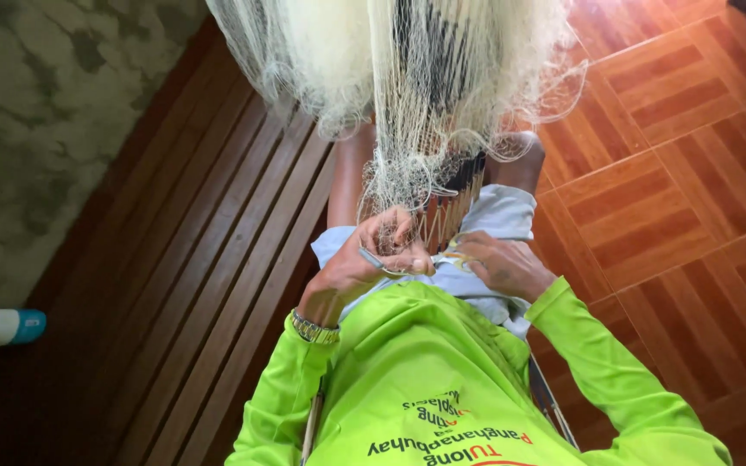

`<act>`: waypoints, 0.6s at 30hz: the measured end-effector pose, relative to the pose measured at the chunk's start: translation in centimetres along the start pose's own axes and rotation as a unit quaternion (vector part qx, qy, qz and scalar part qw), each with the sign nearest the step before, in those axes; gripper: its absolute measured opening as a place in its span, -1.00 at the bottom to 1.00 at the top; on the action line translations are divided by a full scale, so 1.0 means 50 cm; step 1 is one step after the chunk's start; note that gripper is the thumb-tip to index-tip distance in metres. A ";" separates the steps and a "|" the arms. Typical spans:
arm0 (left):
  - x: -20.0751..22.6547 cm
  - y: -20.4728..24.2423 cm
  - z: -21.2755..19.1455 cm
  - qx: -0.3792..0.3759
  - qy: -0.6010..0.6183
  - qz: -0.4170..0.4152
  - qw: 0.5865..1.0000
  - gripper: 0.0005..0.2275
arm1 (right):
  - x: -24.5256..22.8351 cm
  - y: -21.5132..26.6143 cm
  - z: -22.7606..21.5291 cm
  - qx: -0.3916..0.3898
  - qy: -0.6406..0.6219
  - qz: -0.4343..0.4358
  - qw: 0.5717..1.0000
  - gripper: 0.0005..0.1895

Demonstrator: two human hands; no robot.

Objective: Weaving or repairing a fishing net using a netting needle and scissors.

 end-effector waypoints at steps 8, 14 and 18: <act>-0.005 0.008 0.007 -0.022 0.022 0.007 0.999 -0.64 | 0.027 0.006 0.026 -0.050 0.110 0.036 0.992 -0.46; 0.000 0.014 0.015 -0.051 0.038 0.040 0.997 -0.64 | 0.096 0.042 0.037 -0.006 0.099 0.050 0.994 -0.51; -0.016 0.015 0.004 -0.060 0.062 0.039 0.996 -0.63 | 0.079 0.114 -0.032 0.141 -0.077 0.063 0.985 -0.44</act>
Point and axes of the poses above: each hand's wrist, its own y-axis away from the middle knuckle, its own z-axis out of the palm, x = y × z, the point moved 10 cm from there along -y, towards the middle knuckle, and after that the axes turned 1 degree about y, right-handed, at the moved point
